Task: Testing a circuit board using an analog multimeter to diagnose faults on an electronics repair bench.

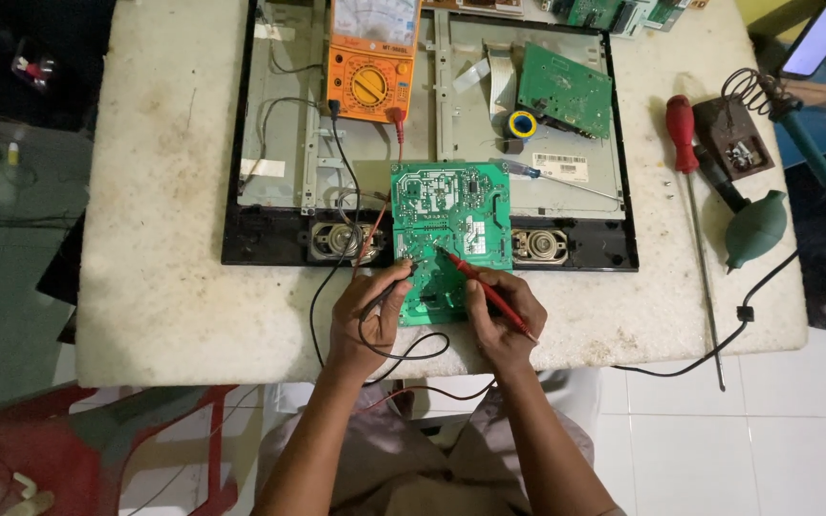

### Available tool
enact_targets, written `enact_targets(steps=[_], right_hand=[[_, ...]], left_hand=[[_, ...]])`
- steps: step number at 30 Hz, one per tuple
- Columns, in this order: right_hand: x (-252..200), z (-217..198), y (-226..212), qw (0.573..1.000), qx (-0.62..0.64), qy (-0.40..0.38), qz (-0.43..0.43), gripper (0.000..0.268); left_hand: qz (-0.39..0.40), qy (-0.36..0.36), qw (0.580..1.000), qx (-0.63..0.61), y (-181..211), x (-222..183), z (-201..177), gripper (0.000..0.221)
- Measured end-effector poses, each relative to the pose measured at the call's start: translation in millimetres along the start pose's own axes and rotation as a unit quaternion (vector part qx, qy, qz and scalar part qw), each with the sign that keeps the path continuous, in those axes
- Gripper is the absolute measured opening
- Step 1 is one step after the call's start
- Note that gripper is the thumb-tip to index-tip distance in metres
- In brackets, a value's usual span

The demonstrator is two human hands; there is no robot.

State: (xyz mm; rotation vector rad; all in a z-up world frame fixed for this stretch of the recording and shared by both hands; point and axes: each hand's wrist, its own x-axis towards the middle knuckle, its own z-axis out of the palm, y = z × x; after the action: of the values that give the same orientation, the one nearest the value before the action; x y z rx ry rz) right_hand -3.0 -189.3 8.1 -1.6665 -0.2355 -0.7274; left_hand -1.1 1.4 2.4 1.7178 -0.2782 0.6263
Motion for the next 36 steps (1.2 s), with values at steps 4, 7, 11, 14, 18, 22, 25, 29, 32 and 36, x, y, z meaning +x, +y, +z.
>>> enact_targets(steps=[4, 7, 11, 14, 18, 22, 25, 29, 32, 36], right_hand=[[2.1, 0.4, -4.1, 1.0, -0.005, 0.003, -0.005, 0.015], [-0.9, -8.5, 6.2, 1.0, 0.004, 0.003, 0.002, 0.015], [-7.1, -6.9, 16.2, 1.0, -0.017, -0.016, 0.003, 0.014], [-4.2, -0.6, -1.6, 0.999, -0.03, -0.024, 0.004, 0.015], [1.2, 1.5, -7.5, 1.0, -0.023, -0.008, 0.02, 0.016], [-1.2, -2.2, -1.4, 1.0, -0.014, 0.004, 0.013, 0.015], [-1.5, 0.0, -1.5, 0.999, -0.008, -0.001, 0.031, 0.016], [4.6, 3.8, -12.8, 1.0, 0.012, -0.003, 0.025, 0.014], [4.0, 3.9, -11.1, 1.0, 0.012, -0.001, 0.018, 0.013], [3.3, 4.0, -10.5, 1.0, 0.013, 0.001, 0.016, 0.013]], left_hand=[[0.006, 0.006, 1.0, 0.007, 1.4, 0.0, 2.3, 0.018], [0.004, 0.012, 1.0, 0.012, -0.7, -2.3, 6.2, 0.018], [0.002, 0.006, 1.0, 0.027, 0.0, 0.8, -0.6, 0.018], [-0.007, 0.009, 1.0, 0.013, 1.1, -2.9, -1.1, 0.018], [0.043, 0.007, 0.999, 0.022, -0.3, 2.7, -0.5, 0.018], [0.027, 0.0, 0.999, 0.017, 4.3, 3.2, 1.5, 0.017], [0.023, 0.007, 1.0, -0.001, -1.5, -0.9, 2.8, 0.016], [0.015, 0.007, 1.0, 0.0, -0.3, -0.3, 0.7, 0.017], [0.015, 0.008, 1.0, 0.0, -0.4, 0.4, 1.2, 0.018], [0.013, 0.008, 1.0, -0.005, 0.8, 1.2, 0.8, 0.018]])
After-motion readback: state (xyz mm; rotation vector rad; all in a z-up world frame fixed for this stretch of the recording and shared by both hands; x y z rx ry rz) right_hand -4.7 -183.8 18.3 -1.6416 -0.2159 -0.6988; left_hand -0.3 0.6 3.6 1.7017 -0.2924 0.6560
